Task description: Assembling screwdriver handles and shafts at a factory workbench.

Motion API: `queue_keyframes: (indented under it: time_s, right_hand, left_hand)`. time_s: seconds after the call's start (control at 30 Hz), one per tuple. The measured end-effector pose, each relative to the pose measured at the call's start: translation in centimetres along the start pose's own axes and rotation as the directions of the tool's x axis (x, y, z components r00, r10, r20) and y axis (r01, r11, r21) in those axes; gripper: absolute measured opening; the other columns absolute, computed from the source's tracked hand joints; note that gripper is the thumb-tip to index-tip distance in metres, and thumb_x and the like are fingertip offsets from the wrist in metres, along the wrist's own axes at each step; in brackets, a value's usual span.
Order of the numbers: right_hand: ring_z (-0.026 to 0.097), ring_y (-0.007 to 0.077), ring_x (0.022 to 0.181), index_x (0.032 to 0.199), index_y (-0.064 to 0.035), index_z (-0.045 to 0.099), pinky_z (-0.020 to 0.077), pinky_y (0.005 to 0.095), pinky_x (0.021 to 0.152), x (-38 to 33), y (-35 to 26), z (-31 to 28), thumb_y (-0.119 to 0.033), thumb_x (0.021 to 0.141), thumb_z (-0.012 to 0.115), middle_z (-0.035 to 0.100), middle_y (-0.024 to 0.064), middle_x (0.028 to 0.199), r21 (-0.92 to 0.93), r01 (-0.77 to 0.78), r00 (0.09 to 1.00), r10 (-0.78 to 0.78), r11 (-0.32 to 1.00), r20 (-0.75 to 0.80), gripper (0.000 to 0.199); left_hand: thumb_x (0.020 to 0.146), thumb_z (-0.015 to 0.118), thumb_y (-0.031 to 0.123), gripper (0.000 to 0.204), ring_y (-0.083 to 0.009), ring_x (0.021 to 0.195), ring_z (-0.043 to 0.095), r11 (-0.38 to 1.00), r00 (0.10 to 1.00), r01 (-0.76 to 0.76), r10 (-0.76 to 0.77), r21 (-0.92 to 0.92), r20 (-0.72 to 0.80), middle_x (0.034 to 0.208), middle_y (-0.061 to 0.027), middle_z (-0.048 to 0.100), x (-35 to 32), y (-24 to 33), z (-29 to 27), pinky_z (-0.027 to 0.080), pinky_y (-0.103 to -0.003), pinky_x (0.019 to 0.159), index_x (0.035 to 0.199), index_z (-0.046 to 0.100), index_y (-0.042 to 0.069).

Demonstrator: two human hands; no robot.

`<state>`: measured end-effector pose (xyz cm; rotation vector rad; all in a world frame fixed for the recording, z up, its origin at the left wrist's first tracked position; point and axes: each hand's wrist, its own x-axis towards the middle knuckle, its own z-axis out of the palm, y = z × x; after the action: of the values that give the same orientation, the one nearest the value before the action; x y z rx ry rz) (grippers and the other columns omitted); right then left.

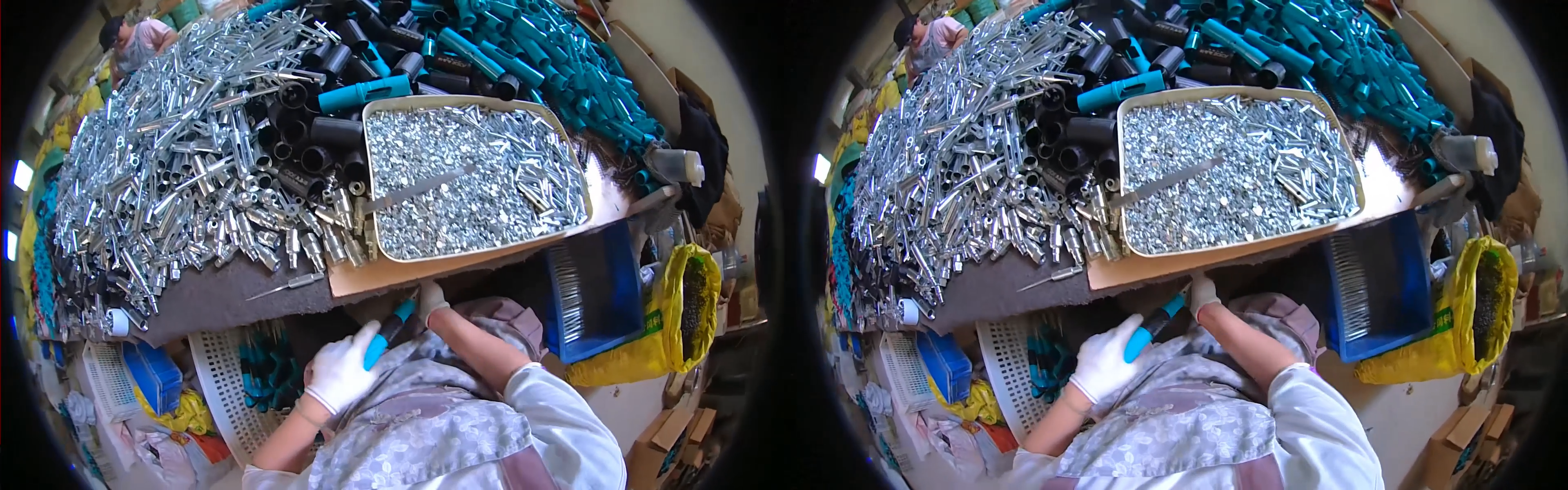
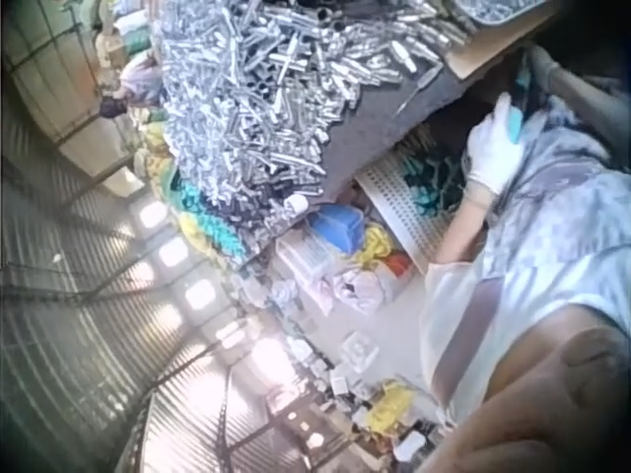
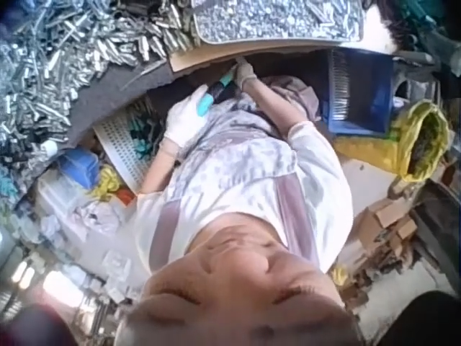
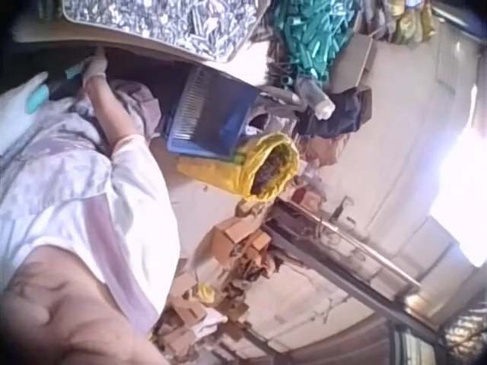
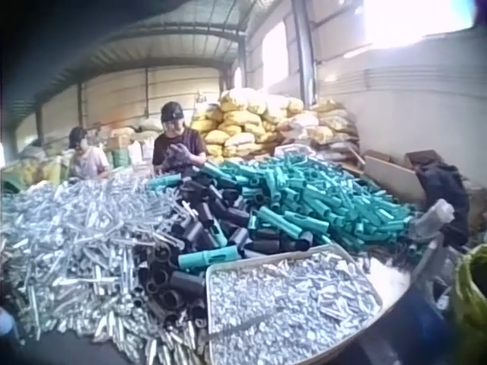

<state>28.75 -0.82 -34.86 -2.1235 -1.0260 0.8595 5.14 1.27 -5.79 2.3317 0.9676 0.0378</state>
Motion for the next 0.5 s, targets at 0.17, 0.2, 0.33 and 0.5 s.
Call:
queue_keyframes:
  time_s: [0.17,0.2,0.33,0.5]
  right_hand:
    - [0.062,0.0400,0.121,0.127,-0.0099,0.068,0.0518,0.0454,0.102,0.5,2.5,4.9,-0.032,0.101,0.048,0.065,0.0232,0.130,-0.340,0.237,0.822,-0.001,0.910,0.570,0.040]
    - [0.066,0.0373,0.117,0.123,-0.0091,0.070,0.0531,0.0436,0.099,-0.1,5.7,6.1,-0.035,0.101,0.051,0.069,0.0215,0.125,-0.227,0.094,0.875,0.029,0.969,0.484,0.040]
    - [0.071,0.0222,0.096,0.106,-0.0085,0.078,0.0541,0.0369,0.086,-0.1,11.1,9.9,-0.047,0.091,0.068,0.077,0.0119,0.103,-0.004,-0.334,0.835,0.297,0.943,0.464,0.042]
    - [0.069,0.0321,0.114,0.119,-0.0133,0.076,0.0534,0.0404,0.094,2.2,15.5,10.9,-0.058,0.090,0.062,0.074,0.0181,0.117,-0.263,0.064,0.914,0.049,0.963,0.402,0.055]
  left_hand:
    - [0.090,0.072,0.028,0.053,-0.0395,0.108,0.067,0.989,0.983,-0.025,0.051,-0.149,0.174,0.120,-0.0201,0.068,0.1,-2.1,2.3,0.054,-0.047,0.094,0.137,0.058,0.008]
    - [0.088,0.072,0.027,0.050,-0.0389,0.107,0.068,0.979,0.987,-0.112,0.130,-0.170,0.097,0.119,-0.0194,0.068,0.6,-2.3,3.5,0.055,-0.047,0.094,0.133,0.061,0.007]
    - [0.089,0.072,0.033,0.044,-0.0360,0.099,0.070,0.992,0.996,-0.046,0.054,-0.118,0.068,0.111,-0.0154,0.072,1.8,-1.5,5.1,0.057,-0.045,0.086,0.126,0.067,0.010]
    - [0.091,0.067,0.054,0.046,-0.0365,0.078,0.072,0.992,0.993,-0.097,0.091,-0.079,-0.076,0.092,-0.0146,0.073,2.9,-2.5,7.8,0.059,-0.047,0.070,0.120,0.070,0.018]
